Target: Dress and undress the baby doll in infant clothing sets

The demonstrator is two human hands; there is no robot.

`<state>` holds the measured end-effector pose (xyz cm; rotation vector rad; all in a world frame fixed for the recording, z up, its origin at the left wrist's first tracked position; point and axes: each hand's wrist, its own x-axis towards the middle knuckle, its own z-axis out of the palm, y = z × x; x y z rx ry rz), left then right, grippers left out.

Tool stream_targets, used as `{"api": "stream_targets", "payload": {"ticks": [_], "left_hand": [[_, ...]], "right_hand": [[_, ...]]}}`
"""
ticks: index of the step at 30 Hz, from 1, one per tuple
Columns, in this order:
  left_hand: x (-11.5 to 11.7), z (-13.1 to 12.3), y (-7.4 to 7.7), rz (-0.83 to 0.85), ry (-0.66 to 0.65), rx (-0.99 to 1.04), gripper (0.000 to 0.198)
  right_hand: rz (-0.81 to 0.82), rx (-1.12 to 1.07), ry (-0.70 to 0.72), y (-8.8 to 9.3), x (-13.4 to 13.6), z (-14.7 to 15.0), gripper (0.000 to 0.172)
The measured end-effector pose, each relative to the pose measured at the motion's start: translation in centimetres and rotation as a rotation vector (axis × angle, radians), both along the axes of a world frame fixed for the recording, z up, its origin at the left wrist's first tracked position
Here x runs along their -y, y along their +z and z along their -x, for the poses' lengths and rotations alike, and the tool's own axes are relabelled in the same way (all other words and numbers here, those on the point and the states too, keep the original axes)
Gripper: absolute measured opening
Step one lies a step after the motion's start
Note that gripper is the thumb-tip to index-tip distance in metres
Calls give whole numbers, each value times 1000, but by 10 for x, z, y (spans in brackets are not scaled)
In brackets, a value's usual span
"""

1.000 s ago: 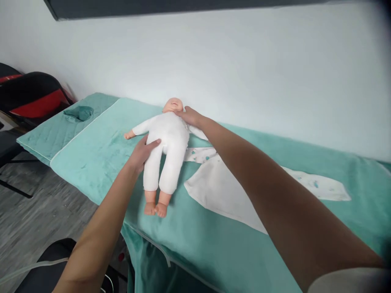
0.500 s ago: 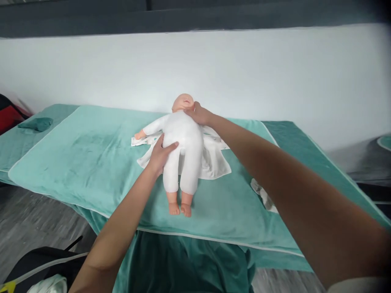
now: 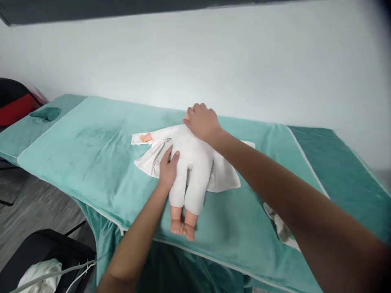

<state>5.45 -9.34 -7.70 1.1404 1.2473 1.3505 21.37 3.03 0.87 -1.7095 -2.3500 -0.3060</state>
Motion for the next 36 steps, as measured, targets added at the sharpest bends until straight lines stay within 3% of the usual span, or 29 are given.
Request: {"api": "stream_targets", "payload": {"ticks": [4,8,11,16,20,22,25,31,36], "left_hand": [[-5,-2,-13,-44,126,-59,34],[-14,2,-20,-161,108,-214,33],[-31,8,-25,-227,82,-388,36],[-74,30,-27,-346,31,-963,45],[-103,53,-26,-211,136,-1166,38],[-115,64,-28,-163,173,-1114,26],[-125,76,-32,-158,228,-879,16],[-124,82,-33,-119,302,-304,17],[-120,80,-31,-124,387,-197,6]], "right_hand": [[142,93,257,-11,-9,63,41],[380,143,279,-30,-28,98,42],[450,121,251,-32,-34,97,40],[281,1,189,-21,-21,69,40],[237,-56,164,-20,-12,49,44],[248,-65,176,-21,-10,42,45],[262,-76,192,-20,-7,38,45],[298,-44,206,-19,-3,39,48],[305,6,161,-20,-3,43,48]]}}
